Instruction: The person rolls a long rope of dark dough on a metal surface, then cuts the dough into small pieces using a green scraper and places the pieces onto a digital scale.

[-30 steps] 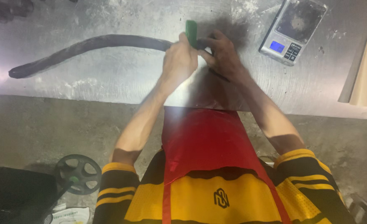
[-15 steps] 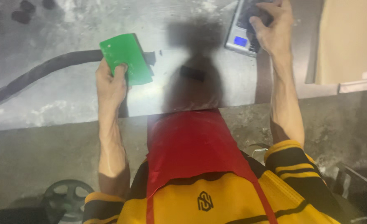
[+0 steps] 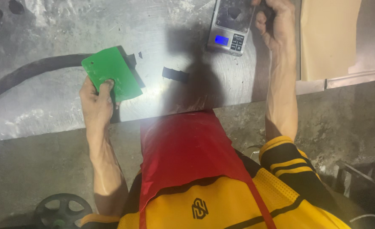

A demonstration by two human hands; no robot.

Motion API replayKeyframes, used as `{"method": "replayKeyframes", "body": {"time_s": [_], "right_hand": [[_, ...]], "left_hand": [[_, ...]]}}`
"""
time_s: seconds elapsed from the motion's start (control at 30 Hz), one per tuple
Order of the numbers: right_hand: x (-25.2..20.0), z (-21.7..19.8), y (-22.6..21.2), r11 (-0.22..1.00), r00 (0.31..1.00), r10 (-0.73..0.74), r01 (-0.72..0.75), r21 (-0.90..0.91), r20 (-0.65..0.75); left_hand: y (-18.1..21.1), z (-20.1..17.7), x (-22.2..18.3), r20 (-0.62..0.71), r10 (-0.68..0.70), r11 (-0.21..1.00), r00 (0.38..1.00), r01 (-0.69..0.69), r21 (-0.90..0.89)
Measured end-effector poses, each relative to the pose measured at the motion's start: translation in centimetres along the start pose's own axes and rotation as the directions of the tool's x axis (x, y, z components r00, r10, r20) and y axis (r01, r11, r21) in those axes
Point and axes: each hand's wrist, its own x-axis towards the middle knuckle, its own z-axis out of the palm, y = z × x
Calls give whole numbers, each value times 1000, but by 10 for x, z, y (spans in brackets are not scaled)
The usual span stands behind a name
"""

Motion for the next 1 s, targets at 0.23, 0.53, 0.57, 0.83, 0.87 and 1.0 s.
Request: {"method": "replayKeyframes", "body": {"time_s": [0.23, 0.53, 0.57, 0.83, 0.87, 1.0], "right_hand": [[21, -15, 9, 920, 969, 156, -213, 330, 191], [13, 5, 4, 959, 998, 11, -30, -283, -67], [13, 5, 5, 897, 995, -70, 34, -441, -66], [14, 17, 25, 717, 966, -253, 218, -662, 44], [14, 17, 27, 639, 941, -314, 310, -704, 129], [16, 8, 44, 188, 852, -346, 472, -861, 392]], "left_hand": [[-16, -7, -7, -39, -13, 997, 999, 10, -79], [-23, -23, -8, -63, -49, 994, 997, 42, -102], [-22, -24, -7, -63, -46, 994, 997, 39, -99], [-24, -44, 1, -85, -83, 993, 993, 76, -85], [-26, -48, 1, -91, -103, 994, 990, 98, -55], [-45, -66, 1, -124, -198, 976, 972, 207, 63]]}}
